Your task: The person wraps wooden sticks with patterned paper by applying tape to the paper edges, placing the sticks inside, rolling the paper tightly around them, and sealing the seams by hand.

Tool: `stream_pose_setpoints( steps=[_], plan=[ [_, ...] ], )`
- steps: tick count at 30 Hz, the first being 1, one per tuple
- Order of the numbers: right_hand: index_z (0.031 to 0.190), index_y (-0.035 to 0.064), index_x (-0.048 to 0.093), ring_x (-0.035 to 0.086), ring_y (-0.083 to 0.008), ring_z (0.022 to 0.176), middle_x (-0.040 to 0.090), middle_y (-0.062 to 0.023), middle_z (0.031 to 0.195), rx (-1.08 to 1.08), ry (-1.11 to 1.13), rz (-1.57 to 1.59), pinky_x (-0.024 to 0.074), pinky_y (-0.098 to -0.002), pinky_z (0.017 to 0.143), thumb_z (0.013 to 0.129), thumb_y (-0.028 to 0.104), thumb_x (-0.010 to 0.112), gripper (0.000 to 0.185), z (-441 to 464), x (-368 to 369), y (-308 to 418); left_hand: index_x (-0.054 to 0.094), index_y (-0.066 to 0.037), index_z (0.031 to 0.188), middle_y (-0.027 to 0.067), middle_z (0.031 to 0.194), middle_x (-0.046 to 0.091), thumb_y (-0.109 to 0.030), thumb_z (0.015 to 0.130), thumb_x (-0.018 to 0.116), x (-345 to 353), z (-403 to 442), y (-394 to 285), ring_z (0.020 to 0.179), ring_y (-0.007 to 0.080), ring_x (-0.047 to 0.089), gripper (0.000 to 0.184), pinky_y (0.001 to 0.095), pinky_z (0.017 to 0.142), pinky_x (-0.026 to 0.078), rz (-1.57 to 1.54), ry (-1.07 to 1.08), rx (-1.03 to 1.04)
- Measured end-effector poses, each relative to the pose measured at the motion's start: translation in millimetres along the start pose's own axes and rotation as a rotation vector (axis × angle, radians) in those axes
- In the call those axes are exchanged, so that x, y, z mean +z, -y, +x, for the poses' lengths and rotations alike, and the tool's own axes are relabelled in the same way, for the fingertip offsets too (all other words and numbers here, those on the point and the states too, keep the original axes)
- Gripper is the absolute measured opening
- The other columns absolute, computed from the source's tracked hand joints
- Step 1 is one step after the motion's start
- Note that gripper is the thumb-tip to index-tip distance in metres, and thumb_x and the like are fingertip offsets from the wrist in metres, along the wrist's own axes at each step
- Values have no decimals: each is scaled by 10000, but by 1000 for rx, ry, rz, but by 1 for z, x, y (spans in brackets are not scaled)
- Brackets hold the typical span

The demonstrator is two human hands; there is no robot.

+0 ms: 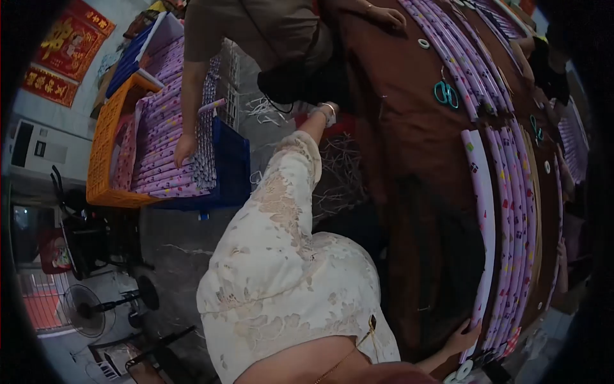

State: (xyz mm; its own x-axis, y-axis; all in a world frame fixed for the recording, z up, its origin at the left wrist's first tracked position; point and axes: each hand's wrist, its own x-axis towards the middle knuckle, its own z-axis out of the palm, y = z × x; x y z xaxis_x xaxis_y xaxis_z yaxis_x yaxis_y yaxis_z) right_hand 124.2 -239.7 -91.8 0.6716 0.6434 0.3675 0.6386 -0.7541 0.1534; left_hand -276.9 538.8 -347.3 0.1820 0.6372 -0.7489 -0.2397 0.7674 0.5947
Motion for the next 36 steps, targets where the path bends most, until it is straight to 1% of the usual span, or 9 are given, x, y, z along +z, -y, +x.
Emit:
stream_pose_setpoints(
  steps=[6, 9, 13, 15, 21, 26, 30, 32, 36],
  plan=[
    [1154, 4, 515, 532, -324, 1012, 551, -176, 1118, 4, -7, -3, 433, -393, 864, 897, 296, 483, 391, 2, -5, 7, 473, -123, 1220, 159, 1187, 524, -247, 835, 524, 68, -43, 27, 1066, 308, 521, 407, 445, 848, 437, 699, 337, -63],
    [1123, -9, 524, 535, -347, 987, 559, -193, 1090, -24, -42, 29, 434, -389, 841, 879, 253, 515, 359, 6, -2, 7, 352, -34, 1294, 140, 1047, 572, -225, 803, 605, 100, -166, -37, 866, 239, 570, 584, 354, 780, 465, 1153, 234, 805],
    [1113, -16, 527, 540, -350, 971, 566, -198, 1070, -13, -26, 64, 434, -387, 837, 876, 242, 519, 351, 5, -11, 11, 131, -100, 1409, 164, 1245, 459, -389, 840, 564, 108, -170, -113, 992, 250, 561, 771, 383, 767, 480, 634, 368, 709],
    [1145, 2, 517, 538, -327, 983, 558, -179, 1095, -21, 9, 33, 442, -392, 839, 895, 305, 479, 394, -1, -13, 6, 110, -151, 1418, 195, 1281, 417, -447, 840, 545, 86, -168, -115, 1057, 305, 522, 781, 436, 916, 398, 186, 368, 304],
    [1163, 12, 510, 525, -312, 1012, 544, -167, 1118, 14, -15, -63, 427, -405, 859, 910, 327, 463, 406, 4, -9, 9, 353, -205, 1323, 111, 1324, 393, -431, 863, 514, 96, -191, -126, 1207, 286, 389, 537, 440, 942, 378, -318, 178, 531],
    [1147, -5, 506, 520, -353, 1002, 544, -199, 1098, -26, -66, 1, 410, -404, 858, 850, 242, 544, 388, -1, 0, 0, 385, -216, 1298, 73, 1311, 428, -370, 880, 506, 164, -231, -201, 1071, 285, 512, 462, 447, 909, 394, -788, 867, 922],
    [1127, -28, 514, 524, -350, 994, 556, -198, 1082, -3, -75, 50, 408, -406, 859, 855, 247, 544, 387, 0, -8, 12, 480, -158, 1236, 52, 1165, 550, -374, 913, 444, 225, -250, -152, 1045, 193, 541, 390, 348, 844, 460, 201, 1216, 665],
    [1135, -35, 508, 516, -348, 1018, 547, -203, 1109, 14, -45, 49, 397, -406, 888, 868, 244, 521, 386, 2, -15, 18, 565, -119, 1158, 48, 1073, 604, -338, 904, 480, 244, -287, -99, 933, 171, 591, 346, 321, 776, 484, 878, 799, 887],
    [1161, -3, 502, 514, -333, 1036, 523, -187, 1151, 3, -26, 77, 415, -438, 869, 893, 285, 499, 393, -5, -3, 2, 637, -71, 1035, 79, 942, 644, -284, 877, 534, 265, -302, -14, 849, 163, 601, 284, 298, 744, 482, 1235, 876, 1163]
  ],
)
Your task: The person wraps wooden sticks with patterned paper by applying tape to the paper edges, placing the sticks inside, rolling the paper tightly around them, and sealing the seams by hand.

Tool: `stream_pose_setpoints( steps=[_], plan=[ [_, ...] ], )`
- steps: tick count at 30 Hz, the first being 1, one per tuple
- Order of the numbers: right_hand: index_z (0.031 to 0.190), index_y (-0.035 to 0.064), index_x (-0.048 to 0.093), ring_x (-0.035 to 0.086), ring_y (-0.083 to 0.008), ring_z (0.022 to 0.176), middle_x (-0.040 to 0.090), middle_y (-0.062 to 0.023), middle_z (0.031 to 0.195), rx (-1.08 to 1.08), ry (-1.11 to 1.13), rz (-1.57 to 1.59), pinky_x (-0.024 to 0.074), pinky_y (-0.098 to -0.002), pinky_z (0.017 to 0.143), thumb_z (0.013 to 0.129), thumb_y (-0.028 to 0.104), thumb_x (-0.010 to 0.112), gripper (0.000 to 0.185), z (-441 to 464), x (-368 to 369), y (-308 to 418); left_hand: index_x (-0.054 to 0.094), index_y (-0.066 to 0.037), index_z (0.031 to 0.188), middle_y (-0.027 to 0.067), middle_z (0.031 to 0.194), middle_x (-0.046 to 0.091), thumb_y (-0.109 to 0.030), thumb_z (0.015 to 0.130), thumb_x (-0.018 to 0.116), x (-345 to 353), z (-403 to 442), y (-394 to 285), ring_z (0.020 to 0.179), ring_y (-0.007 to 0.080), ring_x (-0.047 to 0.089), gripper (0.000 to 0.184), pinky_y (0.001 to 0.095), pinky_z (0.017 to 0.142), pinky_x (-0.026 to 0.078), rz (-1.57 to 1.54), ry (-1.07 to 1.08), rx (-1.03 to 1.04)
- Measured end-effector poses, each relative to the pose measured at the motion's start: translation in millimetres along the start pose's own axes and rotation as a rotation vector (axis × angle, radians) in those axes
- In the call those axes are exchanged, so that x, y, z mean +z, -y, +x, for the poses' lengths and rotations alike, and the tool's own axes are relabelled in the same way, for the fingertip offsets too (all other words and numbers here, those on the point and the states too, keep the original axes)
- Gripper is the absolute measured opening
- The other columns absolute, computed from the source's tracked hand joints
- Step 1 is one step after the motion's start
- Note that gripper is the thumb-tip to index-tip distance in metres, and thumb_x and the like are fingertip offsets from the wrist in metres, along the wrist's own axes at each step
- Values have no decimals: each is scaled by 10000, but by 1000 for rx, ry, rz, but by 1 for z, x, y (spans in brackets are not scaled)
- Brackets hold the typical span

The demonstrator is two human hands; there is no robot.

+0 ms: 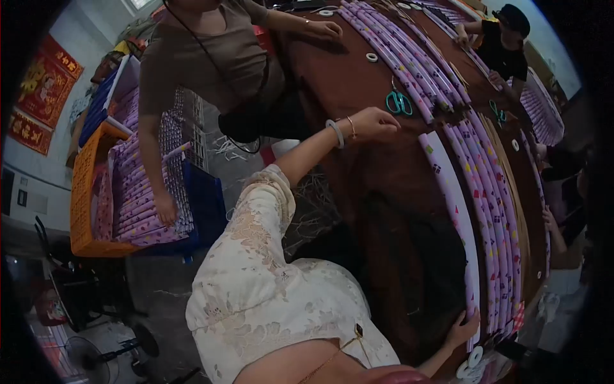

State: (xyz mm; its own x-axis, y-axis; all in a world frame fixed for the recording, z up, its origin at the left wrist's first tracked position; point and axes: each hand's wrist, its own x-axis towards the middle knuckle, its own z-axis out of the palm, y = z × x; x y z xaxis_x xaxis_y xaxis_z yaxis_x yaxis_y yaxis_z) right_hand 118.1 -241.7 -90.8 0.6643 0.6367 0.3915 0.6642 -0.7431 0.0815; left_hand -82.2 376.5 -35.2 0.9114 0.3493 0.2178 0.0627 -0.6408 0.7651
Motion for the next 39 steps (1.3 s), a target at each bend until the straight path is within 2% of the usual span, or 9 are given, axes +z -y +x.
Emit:
stream_pose_setpoints(
  steps=[5, 7, 11, 14, 18, 20, 27, 33, 39],
  plan=[
    [1141, -13, 512, 504, -345, 1050, 538, -193, 1135, 72, 34, 57, 390, -417, 901, 868, 242, 517, 374, 7, -6, 11, 644, -81, 966, 103, 926, 615, -211, 838, 565, 87, 19, -35, 881, 262, 583, 199, 346, 762, 474, 76, 117, 393],
    [1133, -16, 514, 504, -348, 1049, 543, -193, 1123, 54, 20, 65, 395, -418, 895, 866, 245, 523, 373, 9, -7, 15, 626, -81, 983, 101, 996, 598, -191, 832, 562, 108, 27, -60, 908, 272, 570, 197, 354, 795, 465, 179, 184, 418],
    [1148, 22, 518, 506, -344, 1038, 529, -175, 1149, 25, -29, 2, 393, -443, 879, 895, 311, 481, 385, 2, 1, 5, 591, -81, 1039, 86, 1102, 568, -166, 770, 608, 151, 59, -72, 1010, 261, 539, 283, 355, 837, 455, 209, -46, 694],
    [1134, 23, 518, 497, -343, 1043, 531, -169, 1137, 56, -17, 90, 374, -433, 896, 869, 274, 518, 365, 5, -2, 9, 577, -88, 1080, 104, 1132, 554, -157, 748, 620, 168, 83, -70, 1045, 266, 520, 342, 359, 869, 438, 243, 19, 774],
    [1115, 49, 526, 491, -325, 1033, 531, -148, 1109, 114, -42, 113, 354, -410, 891, 820, 224, 578, 347, 8, -18, 23, 578, -80, 1084, 117, 1043, 584, -185, 790, 593, 175, 89, -66, 982, 301, 532, 313, 384, 856, 422, 279, 211, 551],
    [1107, 61, 530, 491, -318, 1027, 530, -140, 1104, 121, -75, 121, 351, -404, 888, 805, 218, 592, 346, 6, -12, 21, 626, -69, 944, 115, 908, 615, -209, 779, 589, 181, 88, -56, 883, 288, 573, 219, 382, 772, 459, 236, 188, 592],
    [1084, 84, 529, 473, -281, 1060, 519, -110, 1114, 215, 6, 139, 320, -399, 913, 791, 263, 611, 353, 4, -21, 25, 577, -71, 1022, 119, 1032, 581, -153, 751, 618, 168, 74, -67, 973, 322, 526, 286, 393, 829, 426, 304, 270, 595],
    [1107, 108, 518, 465, -268, 1074, 506, -90, 1143, 246, 51, 135, 315, -399, 931, 813, 298, 593, 358, -3, -21, 20, 565, -72, 1016, 118, 994, 594, -140, 742, 619, 174, 68, -71, 952, 312, 540, 287, 382, 826, 426, 347, 249, 612],
    [1146, 104, 509, 484, -282, 1050, 521, -93, 1126, 233, -126, 295, 361, -389, 927, 802, 231, 601, 378, 0, -47, 13, 553, -63, 1029, 114, 1006, 586, -123, 757, 605, 177, 64, -68, 961, 300, 535, 283, 388, 851, 410, 360, 195, 660]
  ],
)
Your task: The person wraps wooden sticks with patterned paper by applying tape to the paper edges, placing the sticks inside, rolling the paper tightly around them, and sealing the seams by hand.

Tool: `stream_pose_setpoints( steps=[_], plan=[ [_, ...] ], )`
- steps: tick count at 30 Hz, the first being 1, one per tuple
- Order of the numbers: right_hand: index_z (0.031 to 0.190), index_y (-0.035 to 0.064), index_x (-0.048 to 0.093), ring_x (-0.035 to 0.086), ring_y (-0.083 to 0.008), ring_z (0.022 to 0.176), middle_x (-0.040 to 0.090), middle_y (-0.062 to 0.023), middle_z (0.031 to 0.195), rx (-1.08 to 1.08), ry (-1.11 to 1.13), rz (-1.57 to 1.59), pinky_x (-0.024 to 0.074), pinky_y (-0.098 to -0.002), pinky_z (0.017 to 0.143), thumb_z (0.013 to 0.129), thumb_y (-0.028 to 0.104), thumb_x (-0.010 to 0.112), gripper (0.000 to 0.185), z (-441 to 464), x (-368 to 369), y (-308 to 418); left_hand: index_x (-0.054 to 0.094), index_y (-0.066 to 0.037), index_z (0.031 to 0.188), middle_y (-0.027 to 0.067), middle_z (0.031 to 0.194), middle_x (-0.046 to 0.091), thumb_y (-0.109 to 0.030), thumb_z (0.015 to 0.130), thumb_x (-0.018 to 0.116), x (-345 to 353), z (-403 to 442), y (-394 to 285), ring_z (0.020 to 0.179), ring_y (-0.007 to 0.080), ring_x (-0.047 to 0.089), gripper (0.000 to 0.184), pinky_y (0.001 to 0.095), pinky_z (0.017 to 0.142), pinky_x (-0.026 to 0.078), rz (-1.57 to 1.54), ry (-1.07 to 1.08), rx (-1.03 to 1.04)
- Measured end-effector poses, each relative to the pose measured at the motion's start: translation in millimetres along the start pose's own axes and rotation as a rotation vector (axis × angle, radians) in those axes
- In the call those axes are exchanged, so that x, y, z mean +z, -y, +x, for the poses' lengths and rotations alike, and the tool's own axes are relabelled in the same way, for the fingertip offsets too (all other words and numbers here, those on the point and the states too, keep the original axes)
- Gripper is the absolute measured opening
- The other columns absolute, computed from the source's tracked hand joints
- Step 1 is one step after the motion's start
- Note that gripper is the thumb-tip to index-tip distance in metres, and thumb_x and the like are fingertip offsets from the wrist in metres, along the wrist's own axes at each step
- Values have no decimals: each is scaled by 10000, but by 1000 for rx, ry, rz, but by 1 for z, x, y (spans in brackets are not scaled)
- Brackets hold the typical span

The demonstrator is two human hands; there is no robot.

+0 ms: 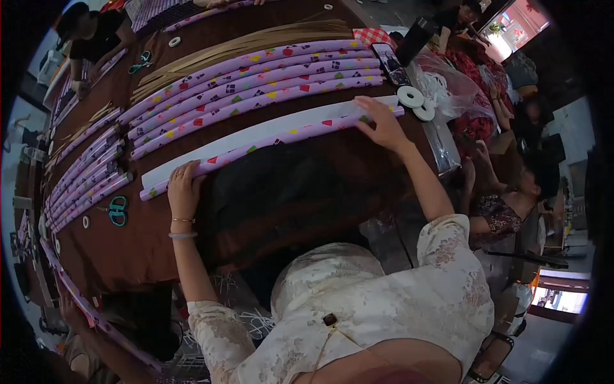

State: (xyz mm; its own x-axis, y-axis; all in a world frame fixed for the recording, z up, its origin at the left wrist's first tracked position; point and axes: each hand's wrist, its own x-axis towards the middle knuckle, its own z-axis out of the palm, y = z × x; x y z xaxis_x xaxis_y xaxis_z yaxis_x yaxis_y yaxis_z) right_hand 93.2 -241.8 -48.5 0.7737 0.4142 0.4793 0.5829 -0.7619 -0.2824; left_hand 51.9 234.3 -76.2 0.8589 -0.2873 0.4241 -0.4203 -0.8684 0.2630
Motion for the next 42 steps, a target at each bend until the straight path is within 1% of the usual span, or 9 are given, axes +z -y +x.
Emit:
stream_pose_setpoints(
  steps=[5, 9, 11, 12, 17, 20, 23, 30, 42],
  plan=[
    [929, 75, 616, 558, -293, 871, 568, -92, 902, 298, -192, -280, 446, -382, 754, 804, 193, 571, 178, -12, -33, -90, 550, -61, 1032, 113, 1009, 583, -110, 752, 612, 1, 0, -1, 964, 299, 531, 291, 394, 864, 401, -9, -30, 33],
    [961, 71, 614, 582, -270, 886, 603, -89, 946, 497, -183, -205, 459, -359, 756, 816, 233, 565, 223, -14, -50, -165, 549, -60, 1033, 117, 1011, 579, -100, 743, 624, 0, 1, -5, 969, 300, 528, 303, 397, 877, 391, 14, -46, 18],
    [982, 47, 606, 590, -253, 908, 618, -96, 972, 754, -146, -66, 459, -348, 777, 820, 248, 565, 261, -7, -50, -195, 548, -62, 1035, 119, 1011, 577, -108, 738, 631, -1, 0, -6, 970, 301, 528, 312, 395, 881, 388, 9, -52, 16],
    [1037, 6, 581, 595, -252, 924, 625, -139, 975, 760, -149, -123, 456, -325, 803, 811, 236, 578, 322, -4, -48, -201, 547, -63, 1037, 120, 1010, 576, -116, 733, 639, -2, 1, -8, 971, 302, 527, 322, 392, 884, 386, 1, -55, 21],
    [1046, 10, 579, 601, -271, 891, 633, -145, 934, 792, -133, -90, 454, -342, 801, 799, 326, 590, 402, 5, -26, -235, 551, -65, 1032, 117, 1004, 577, -146, 714, 665, -2, 3, -11, 967, 304, 528, 348, 386, 878, 382, 13, -48, -12],
    [1233, 11, 445, 448, -352, 1135, 465, -246, 1209, 804, 87, -201, 367, -401, 943, 664, 612, 601, 842, 23, -22, -224, 561, -66, 1014, 112, 999, 579, -165, 699, 683, -1, 4, -12, 959, 302, 530, 352, 385, 862, 385, 20, -61, -24],
    [1263, -12, 392, 397, -364, 1179, 413, -230, 1265, 851, 147, -266, 330, -434, 975, 609, 654, 614, 959, 35, -16, -226, 573, -68, 989, 106, 986, 584, -177, 687, 697, 1, 5, -12, 949, 300, 533, 345, 383, 850, 387, 5, -77, -45],
    [1339, 69, 284, 259, -365, 1260, 270, -199, 1361, 1055, 271, -256, 239, -483, 1013, 534, 643, 666, 1060, 58, -14, -221, 587, -69, 962, 102, 943, 593, -190, 682, 703, 2, 5, -13, 932, 292, 542, 327, 385, 851, 388, -16, -107, -46],
    [1325, 110, 315, 286, -369, 1243, 301, -185, 1343, 1000, 167, -195, 261, -501, 994, 510, 576, 684, 1009, 55, -10, -231, 583, -84, 963, 88, 957, 592, -207, 677, 709, 3, 2, -10, 935, 280, 541, 336, 378, 840, 389, 13, -92, -72]
  ],
)
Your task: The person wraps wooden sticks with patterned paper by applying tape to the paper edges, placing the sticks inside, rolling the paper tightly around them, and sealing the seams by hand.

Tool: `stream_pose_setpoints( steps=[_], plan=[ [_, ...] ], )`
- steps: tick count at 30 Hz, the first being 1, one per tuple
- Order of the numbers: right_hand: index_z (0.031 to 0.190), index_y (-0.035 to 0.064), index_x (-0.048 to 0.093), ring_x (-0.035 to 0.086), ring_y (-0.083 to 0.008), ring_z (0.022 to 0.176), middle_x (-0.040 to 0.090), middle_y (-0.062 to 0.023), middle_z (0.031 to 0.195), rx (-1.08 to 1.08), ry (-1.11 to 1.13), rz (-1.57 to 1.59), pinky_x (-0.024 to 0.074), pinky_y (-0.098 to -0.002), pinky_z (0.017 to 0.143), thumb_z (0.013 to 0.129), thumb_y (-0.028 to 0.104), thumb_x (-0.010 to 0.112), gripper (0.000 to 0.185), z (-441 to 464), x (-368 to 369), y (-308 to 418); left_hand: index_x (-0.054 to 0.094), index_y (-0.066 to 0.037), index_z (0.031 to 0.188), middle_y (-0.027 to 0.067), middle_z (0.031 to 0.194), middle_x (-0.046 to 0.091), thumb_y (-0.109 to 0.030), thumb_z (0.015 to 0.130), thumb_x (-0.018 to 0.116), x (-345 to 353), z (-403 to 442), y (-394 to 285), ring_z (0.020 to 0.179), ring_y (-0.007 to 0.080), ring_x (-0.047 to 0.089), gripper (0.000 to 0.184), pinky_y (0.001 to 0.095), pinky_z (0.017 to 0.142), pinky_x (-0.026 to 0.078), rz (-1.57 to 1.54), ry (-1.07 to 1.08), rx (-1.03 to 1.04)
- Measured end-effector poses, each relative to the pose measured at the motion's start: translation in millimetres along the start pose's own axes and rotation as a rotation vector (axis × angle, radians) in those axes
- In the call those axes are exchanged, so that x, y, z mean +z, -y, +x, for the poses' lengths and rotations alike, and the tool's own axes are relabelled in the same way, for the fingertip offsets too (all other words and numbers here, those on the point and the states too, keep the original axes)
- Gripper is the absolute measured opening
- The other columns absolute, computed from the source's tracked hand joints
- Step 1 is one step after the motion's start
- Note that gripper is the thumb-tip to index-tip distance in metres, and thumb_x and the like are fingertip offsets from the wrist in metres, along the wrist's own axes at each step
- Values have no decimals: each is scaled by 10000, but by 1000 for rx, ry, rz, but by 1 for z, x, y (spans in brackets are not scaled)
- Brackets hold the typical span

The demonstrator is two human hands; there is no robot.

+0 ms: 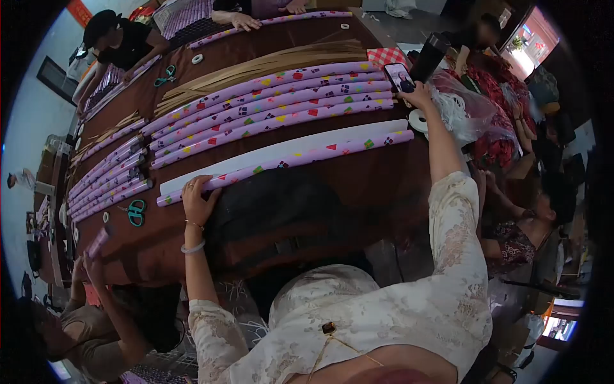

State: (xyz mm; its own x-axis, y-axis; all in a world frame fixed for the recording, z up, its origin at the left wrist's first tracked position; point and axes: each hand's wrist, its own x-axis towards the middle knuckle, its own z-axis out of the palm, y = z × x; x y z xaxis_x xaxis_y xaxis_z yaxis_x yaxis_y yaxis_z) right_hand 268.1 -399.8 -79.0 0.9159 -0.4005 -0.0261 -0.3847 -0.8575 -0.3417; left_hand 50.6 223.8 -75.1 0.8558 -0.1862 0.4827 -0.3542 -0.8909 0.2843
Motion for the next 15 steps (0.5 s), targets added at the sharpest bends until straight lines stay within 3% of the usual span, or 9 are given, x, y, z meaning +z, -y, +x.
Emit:
stream_pose_setpoints(
  steps=[12, 14, 15],
  plan=[
    [1321, 109, 330, 302, -374, 1230, 306, -196, 1329, -18, 18, -44, 260, -492, 998, 516, 653, 665, 1028, -8, -6, -4, 586, -72, 955, 94, 961, 599, -210, 679, 708, -1, 1, -2, 940, 282, 548, 332, 373, 839, 393, 11, 3, 7],
    [1341, 114, 312, 300, -372, 1234, 294, -201, 1339, -93, -119, -6, 262, -481, 1001, 589, 656, 625, 978, 3, 2, -23, 585, -72, 959, 96, 963, 597, -213, 681, 707, 0, 1, 0, 942, 281, 547, 335, 370, 840, 394, 11, 4, 8],
    [1275, 115, 410, 302, -377, 1236, 276, -210, 1354, -131, -154, 44, 268, -464, 1004, 670, 574, 616, 787, -7, -6, -25, 585, -72, 959, 96, 963, 597, -213, 681, 707, 1, 0, 2, 942, 281, 547, 335, 370, 840, 394, 6, 8, 1]
  ],
)
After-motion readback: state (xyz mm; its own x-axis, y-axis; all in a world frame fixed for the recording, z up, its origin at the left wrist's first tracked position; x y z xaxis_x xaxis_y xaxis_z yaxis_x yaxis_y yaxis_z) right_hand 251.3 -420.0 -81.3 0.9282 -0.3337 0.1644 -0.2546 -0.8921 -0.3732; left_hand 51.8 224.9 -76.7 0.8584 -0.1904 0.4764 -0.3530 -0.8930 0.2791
